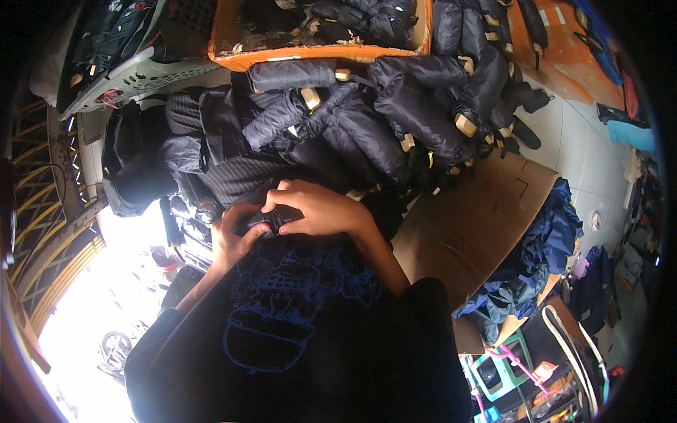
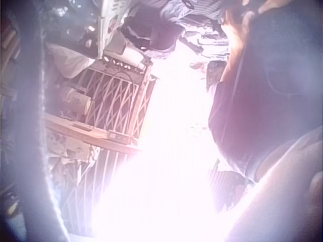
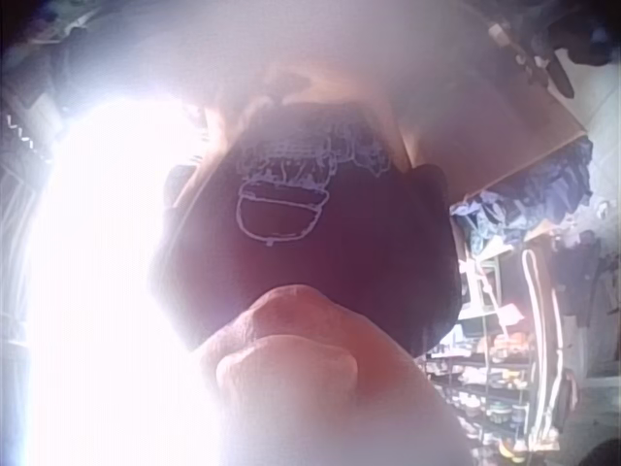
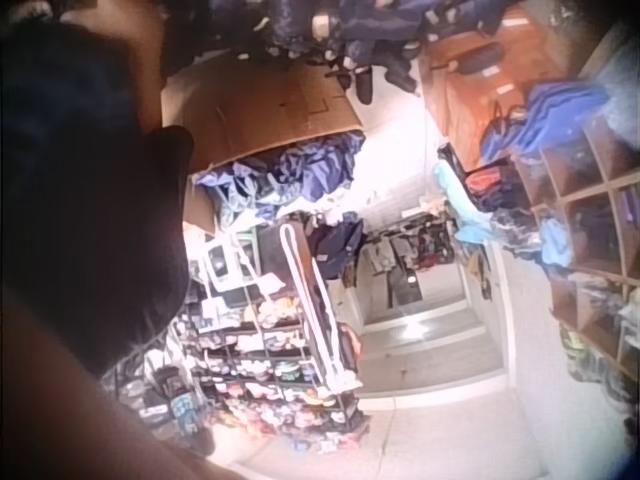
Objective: The person repeatedly picks up folded black umbrellas from a pile, wraps each one in a clear plastic bag, and secures the bag with a yellow twist tie. The person then places the packaged umbrellas into a large orange crate. The process is repeated for multiple umbrellas throughout the clip.
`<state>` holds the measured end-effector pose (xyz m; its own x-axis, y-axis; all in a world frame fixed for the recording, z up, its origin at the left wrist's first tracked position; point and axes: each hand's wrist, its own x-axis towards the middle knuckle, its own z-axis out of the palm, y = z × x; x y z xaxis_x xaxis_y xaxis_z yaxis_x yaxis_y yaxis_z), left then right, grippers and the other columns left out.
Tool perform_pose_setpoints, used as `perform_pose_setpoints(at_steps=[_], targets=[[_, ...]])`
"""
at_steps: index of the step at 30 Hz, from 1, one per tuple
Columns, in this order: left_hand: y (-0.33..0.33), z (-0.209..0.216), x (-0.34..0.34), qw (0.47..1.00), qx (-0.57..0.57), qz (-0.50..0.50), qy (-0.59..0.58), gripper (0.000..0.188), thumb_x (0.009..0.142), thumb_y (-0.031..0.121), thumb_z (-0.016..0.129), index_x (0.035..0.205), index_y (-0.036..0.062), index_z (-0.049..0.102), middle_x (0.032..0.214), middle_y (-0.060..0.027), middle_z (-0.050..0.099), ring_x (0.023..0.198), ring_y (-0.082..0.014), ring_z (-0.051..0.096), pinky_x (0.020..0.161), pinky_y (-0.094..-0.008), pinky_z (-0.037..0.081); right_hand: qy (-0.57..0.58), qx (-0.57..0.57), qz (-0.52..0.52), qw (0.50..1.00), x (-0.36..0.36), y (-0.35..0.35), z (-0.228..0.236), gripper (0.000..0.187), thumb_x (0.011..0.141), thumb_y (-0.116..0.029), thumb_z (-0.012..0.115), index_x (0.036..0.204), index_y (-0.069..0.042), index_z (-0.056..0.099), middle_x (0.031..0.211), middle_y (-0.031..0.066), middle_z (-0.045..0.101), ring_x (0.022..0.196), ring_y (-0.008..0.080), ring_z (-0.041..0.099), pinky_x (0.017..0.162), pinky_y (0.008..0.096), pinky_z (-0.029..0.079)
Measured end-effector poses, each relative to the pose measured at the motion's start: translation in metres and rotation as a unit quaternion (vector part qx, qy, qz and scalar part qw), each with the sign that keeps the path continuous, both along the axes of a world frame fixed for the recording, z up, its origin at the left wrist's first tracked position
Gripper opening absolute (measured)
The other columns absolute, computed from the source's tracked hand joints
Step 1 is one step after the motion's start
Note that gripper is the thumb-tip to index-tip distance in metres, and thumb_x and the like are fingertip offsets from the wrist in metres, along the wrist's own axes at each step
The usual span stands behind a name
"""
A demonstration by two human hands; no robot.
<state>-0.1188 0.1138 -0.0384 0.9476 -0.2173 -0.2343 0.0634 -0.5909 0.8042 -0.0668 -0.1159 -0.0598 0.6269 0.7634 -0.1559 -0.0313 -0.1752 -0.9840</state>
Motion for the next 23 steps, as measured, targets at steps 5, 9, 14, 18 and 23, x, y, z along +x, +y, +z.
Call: perform_pose_setpoints(at_steps=[5,9,14,18,23], targets=[[-0.003,-0.001,0.004,1.000,-0.012,0.002,-0.009,0.037,0.074,0.027,0.083,0.096,0.0000,0.070,0.090,-0.0156,0.071,0.087,-0.0304,0.069,0.078,-0.0372,0.053,0.008,-0.008,0.004,1.000,0.000,0.002,0.001,0.039,0.078,-0.019,0.076,0.113,-0.011,0.060,0.109,0.0097,0.059,0.108,0.0304,0.056,0.093,0.0399,0.044],[-0.003,-0.001,0.005,1.000,-0.008,-0.024,0.004,0.041,0.077,0.027,0.082,0.104,-0.0010,0.069,0.097,-0.0172,0.071,0.091,-0.0303,0.069,0.081,-0.0364,0.053,0.010,0.006,-0.004,1.000,0.001,0.002,-0.003,0.038,0.078,-0.019,0.075,0.112,-0.010,0.060,0.108,0.0099,0.059,0.107,0.0304,0.057,0.092,0.0399,0.045],[0.002,0.013,0.015,0.993,-0.055,-0.065,0.078,0.043,0.084,0.027,0.076,0.114,-0.0022,0.066,0.105,-0.0182,0.070,0.097,-0.0298,0.069,0.085,-0.0353,0.052,0.004,0.005,0.006,1.000,0.003,0.002,-0.001,0.038,0.079,-0.018,0.075,0.112,-0.008,0.060,0.108,0.0104,0.059,0.107,0.0299,0.057,0.092,0.0393,0.045],[0.011,0.008,0.021,0.989,-0.095,-0.062,0.099,0.033,0.089,0.021,0.069,0.114,-0.0009,0.067,0.100,-0.0192,0.071,0.094,-0.0305,0.070,0.085,-0.0347,0.053,0.005,0.008,0.012,1.000,0.004,0.001,-0.001,0.038,0.078,-0.019,0.076,0.111,-0.008,0.060,0.107,0.0110,0.060,0.106,0.0298,0.058,0.092,0.0387,0.045],[0.000,-0.001,0.009,0.998,-0.045,-0.032,0.002,0.025,0.093,0.016,0.065,0.112,0.0017,0.069,0.092,-0.0210,0.071,0.094,-0.0337,0.070,0.094,-0.0439,0.052,0.004,-0.012,0.032,0.999,0.005,0.002,-0.004,0.038,0.078,-0.020,0.076,0.111,-0.006,0.061,0.107,0.0113,0.060,0.106,0.0293,0.058,0.091,0.0387,0.045]])
